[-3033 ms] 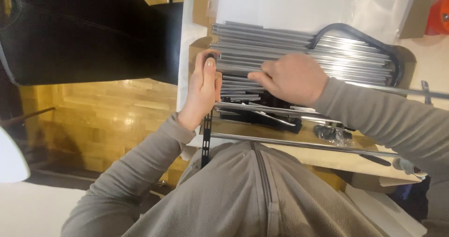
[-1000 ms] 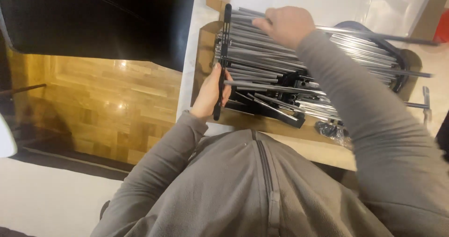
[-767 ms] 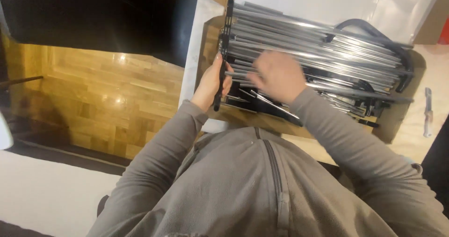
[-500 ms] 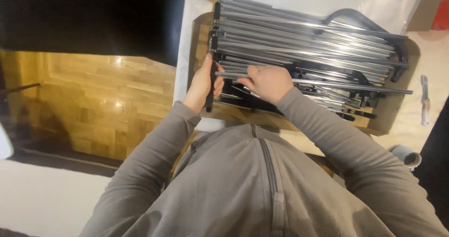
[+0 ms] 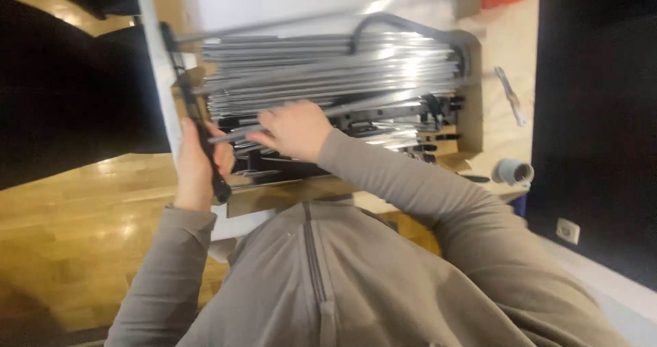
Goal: The person assembles a metal rack by inserting metal rods into a black frame. They handle a white paper sheet, briefly pick up a mug, and continue inserting rods into the frame. The task involves repeated insertion and adjustment of rods into the frame.
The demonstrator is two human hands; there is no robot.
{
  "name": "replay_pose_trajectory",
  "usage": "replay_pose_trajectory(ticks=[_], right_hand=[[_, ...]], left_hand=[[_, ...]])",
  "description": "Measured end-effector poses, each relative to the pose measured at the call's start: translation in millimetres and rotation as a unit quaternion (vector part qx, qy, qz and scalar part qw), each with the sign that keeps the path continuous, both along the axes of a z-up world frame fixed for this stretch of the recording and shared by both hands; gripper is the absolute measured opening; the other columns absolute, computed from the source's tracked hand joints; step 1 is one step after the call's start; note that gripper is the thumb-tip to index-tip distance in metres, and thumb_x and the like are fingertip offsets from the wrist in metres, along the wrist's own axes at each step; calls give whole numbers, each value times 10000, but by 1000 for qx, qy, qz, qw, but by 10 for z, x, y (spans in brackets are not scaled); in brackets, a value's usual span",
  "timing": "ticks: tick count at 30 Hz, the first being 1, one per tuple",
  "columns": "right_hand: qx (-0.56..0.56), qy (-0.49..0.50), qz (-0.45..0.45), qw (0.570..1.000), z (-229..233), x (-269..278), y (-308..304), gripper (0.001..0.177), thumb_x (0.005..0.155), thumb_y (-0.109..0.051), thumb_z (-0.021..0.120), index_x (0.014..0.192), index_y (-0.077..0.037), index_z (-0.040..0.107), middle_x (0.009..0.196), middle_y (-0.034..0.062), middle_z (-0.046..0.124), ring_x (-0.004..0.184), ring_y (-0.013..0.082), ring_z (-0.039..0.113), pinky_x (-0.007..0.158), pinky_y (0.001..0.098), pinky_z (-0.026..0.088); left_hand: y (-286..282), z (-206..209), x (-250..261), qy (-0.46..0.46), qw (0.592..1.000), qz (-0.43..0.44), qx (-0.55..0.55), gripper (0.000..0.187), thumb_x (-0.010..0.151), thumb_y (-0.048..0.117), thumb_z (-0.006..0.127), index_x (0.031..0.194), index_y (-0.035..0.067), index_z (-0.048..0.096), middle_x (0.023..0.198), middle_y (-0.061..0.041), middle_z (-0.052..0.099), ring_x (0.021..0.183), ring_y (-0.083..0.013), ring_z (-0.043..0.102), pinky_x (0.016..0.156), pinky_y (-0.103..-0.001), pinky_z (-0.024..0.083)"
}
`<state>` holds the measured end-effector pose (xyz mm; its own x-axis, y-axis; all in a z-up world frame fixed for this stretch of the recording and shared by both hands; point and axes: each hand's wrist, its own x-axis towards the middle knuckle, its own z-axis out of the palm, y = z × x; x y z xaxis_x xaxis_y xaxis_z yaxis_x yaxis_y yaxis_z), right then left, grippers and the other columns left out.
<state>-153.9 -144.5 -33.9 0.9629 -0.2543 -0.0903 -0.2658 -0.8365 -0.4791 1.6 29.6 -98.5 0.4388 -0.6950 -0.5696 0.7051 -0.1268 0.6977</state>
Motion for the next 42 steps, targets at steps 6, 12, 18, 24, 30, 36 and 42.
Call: replay_pose_trajectory(ticks=[6, 12, 18, 24, 30, 36, 42], right_hand=[[-120, -280, -61, 950, -95, -456, 287, 269, 936, -317, 703, 1133, -156, 618, 1193, 36, 621, 1242, 263, 577, 1139, 541, 384], [-81, -104, -83, 988, -1301, -1921, -109, 123, 846, -142, 725, 943, -112, 657, 1005, 91, 650, 1028, 332, 658, 846, 460, 531], [-224, -41, -171, 959, -930, -2143, -662, 151, 889, -211, 782, 1035, -202, 742, 923, 10, 642, 963, 262, 683, 747, 379, 542], [-157, 45, -68, 984, -1204, -893, -876, 115, 1021, -249, 681, 1088, -187, 751, 1076, 12, 713, 1098, 211, 690, 919, 363, 541], [-101, 107, 0, 989, -1010, -335, -919, 218, 965, -216, 701, 1134, -79, 710, 1031, 110, 697, 1034, 296, 703, 901, 416, 569], [-153, 117, 72, 979, -1046, -317, -968, 246, 957, -275, 703, 1082, -66, 662, 976, 98, 616, 961, 286, 683, 817, 378, 585], [-243, 65, 136, 958, -1123, -302, -965, 171, 978, -254, 609, 986, -95, 670, 895, 73, 620, 854, 242, 684, 709, 335, 597]], left_hand=[[-358, 170, 230, 13, 998, 21, -59, 545, 1039, 598, 258, 883, 168, 554, 468, 3, 281, 324, -145, 335, 288, -219, 205], [-504, 72, 543, 30, 997, 67, -5, 515, 970, 655, 335, 860, 205, 562, 478, 26, 274, 344, -141, 311, 316, -230, 196], [-298, -30, 758, 36, 990, 138, -16, 527, 975, 645, 319, 778, 189, 496, 468, 30, 265, 338, -128, 297, 313, -212, 197], [-47, 233, 726, 38, 986, 164, -1, 628, 963, 674, 295, 663, 155, 482, 423, 12, 238, 304, -133, 286, 275, -217, 180], [148, 238, 780, 73, 974, 215, -21, 534, 989, 633, 373, 792, 162, 529, 488, 31, 264, 344, -114, 292, 304, -206, 211], [260, 453, 714, 111, 964, 242, -24, 534, 1016, 622, 274, 791, 164, 431, 507, 76, 285, 360, -59, 331, 323, -153, 250], [318, 205, 778, 160, 954, 248, -58, 561, 1005, 672, 306, 846, 164, 483, 535, 78, 279, 379, -68, 354, 321, -162, 266]])
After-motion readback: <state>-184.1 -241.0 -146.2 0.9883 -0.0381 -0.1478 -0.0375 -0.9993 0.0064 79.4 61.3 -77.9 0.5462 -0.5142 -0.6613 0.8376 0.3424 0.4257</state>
